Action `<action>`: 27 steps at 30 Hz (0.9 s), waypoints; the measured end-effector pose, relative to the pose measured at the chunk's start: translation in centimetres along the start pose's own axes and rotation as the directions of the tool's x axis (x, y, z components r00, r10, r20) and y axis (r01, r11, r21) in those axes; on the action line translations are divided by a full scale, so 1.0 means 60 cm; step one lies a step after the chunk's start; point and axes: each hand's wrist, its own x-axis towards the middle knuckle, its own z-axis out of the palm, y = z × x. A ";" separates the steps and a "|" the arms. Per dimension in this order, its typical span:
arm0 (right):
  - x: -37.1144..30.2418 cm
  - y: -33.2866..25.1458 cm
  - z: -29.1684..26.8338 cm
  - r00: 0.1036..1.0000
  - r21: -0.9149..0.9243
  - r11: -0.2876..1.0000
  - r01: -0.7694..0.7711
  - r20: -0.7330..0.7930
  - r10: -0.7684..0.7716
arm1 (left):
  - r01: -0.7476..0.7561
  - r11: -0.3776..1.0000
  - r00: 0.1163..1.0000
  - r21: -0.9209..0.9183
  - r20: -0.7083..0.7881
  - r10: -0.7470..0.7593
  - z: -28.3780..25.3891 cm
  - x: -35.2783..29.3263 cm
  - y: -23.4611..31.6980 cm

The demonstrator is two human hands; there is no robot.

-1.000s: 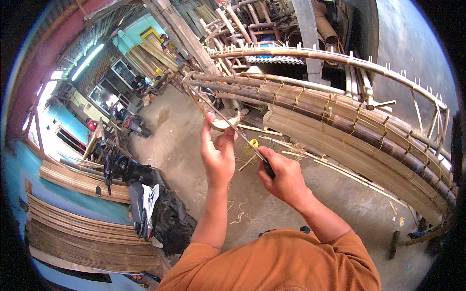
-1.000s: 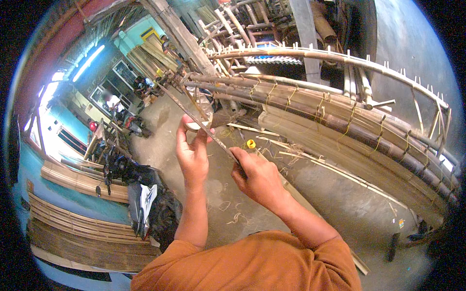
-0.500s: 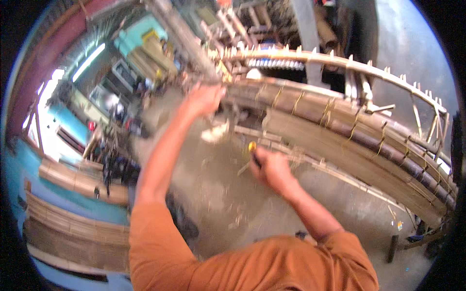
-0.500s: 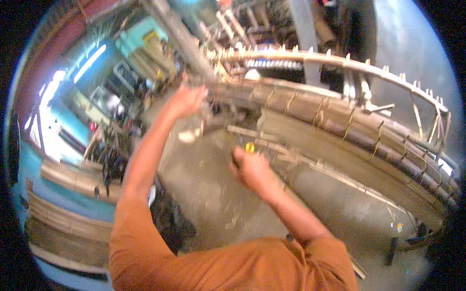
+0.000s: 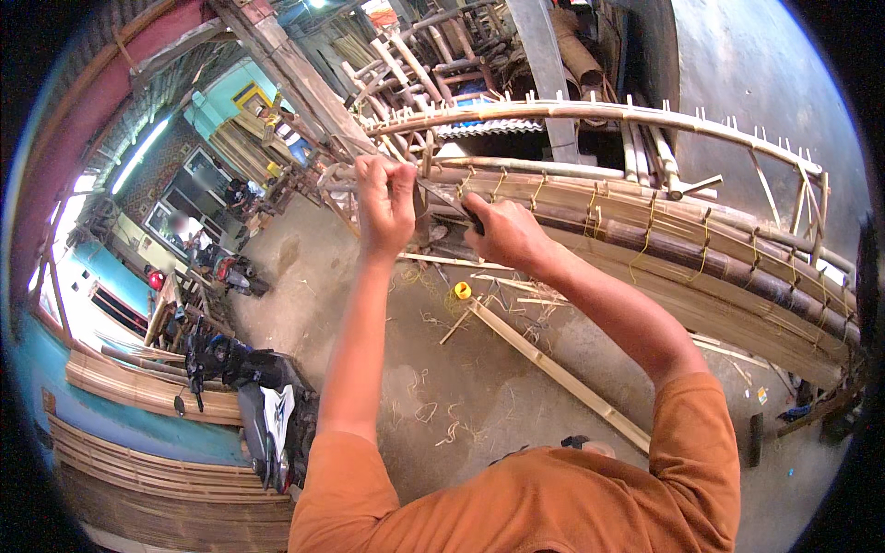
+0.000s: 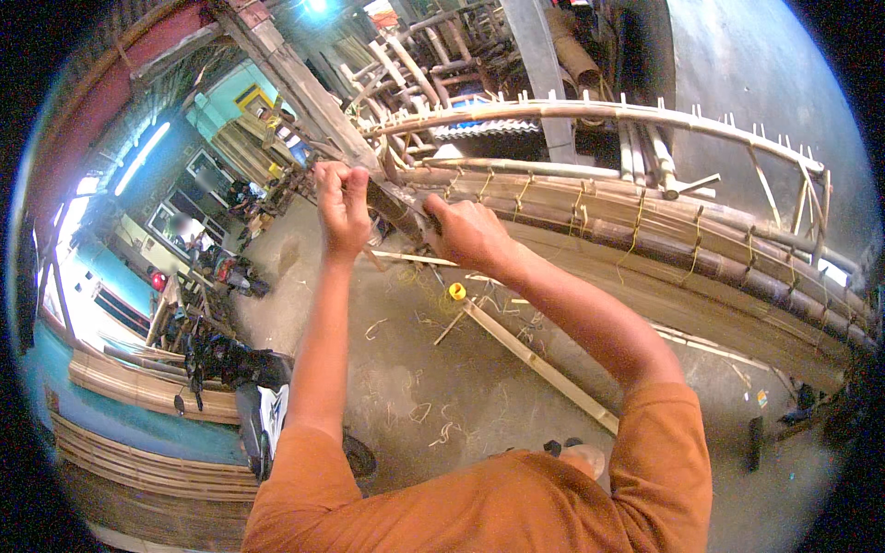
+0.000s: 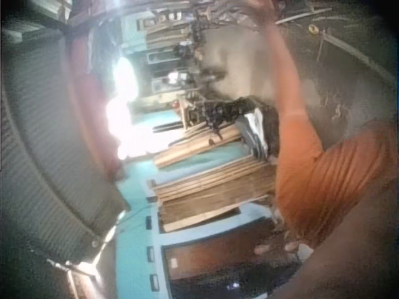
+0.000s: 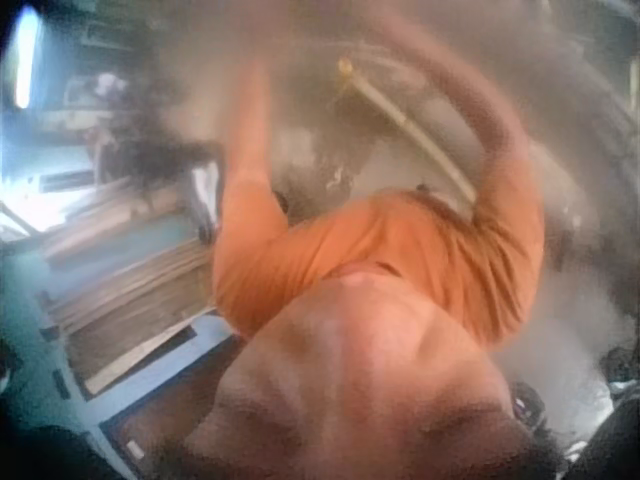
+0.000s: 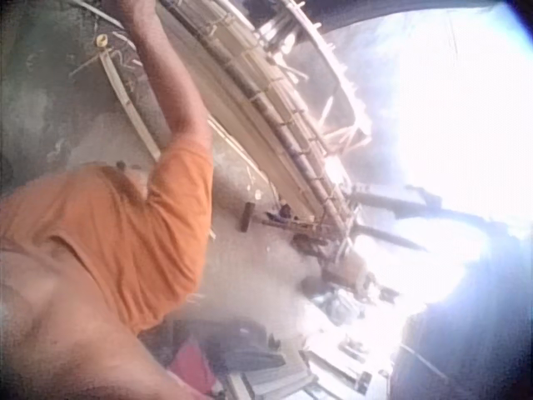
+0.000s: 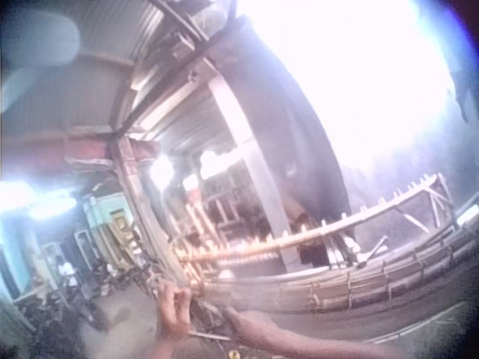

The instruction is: The person uses a machete to split a long bamboo pole into thin strips. They repeatedly strike the bamboo against a wooden block to separate the sections, then gather the resulting strips and place them on a rack.

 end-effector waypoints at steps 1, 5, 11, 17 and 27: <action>0.007 -0.008 0.000 1.000 0.064 0.998 0.004 -0.013 -0.004 | 0.018 1.000 1.000 0.007 0.013 -0.018 -0.004 0.009 -0.009; 0.030 0.047 0.066 0.997 0.420 0.908 -0.013 -0.065 0.044 | -0.039 0.996 0.999 -0.081 0.015 0.041 0.043 0.052 -0.012; 0.035 0.122 0.120 0.970 0.397 0.886 -0.240 0.061 0.235 | -0.017 0.995 0.989 -0.100 0.144 0.032 0.074 0.068 -0.014; 0.071 0.121 0.024 0.993 -0.174 0.978 -0.115 -0.040 0.109 | -0.005 1.000 0.995 -0.005 0.100 0.006 0.095 0.089 -0.019; -0.010 0.066 -0.100 0.924 0.127 0.938 -0.323 0.256 0.283 | -0.116 0.993 0.992 -0.030 0.056 0.117 0.131 0.090 -0.017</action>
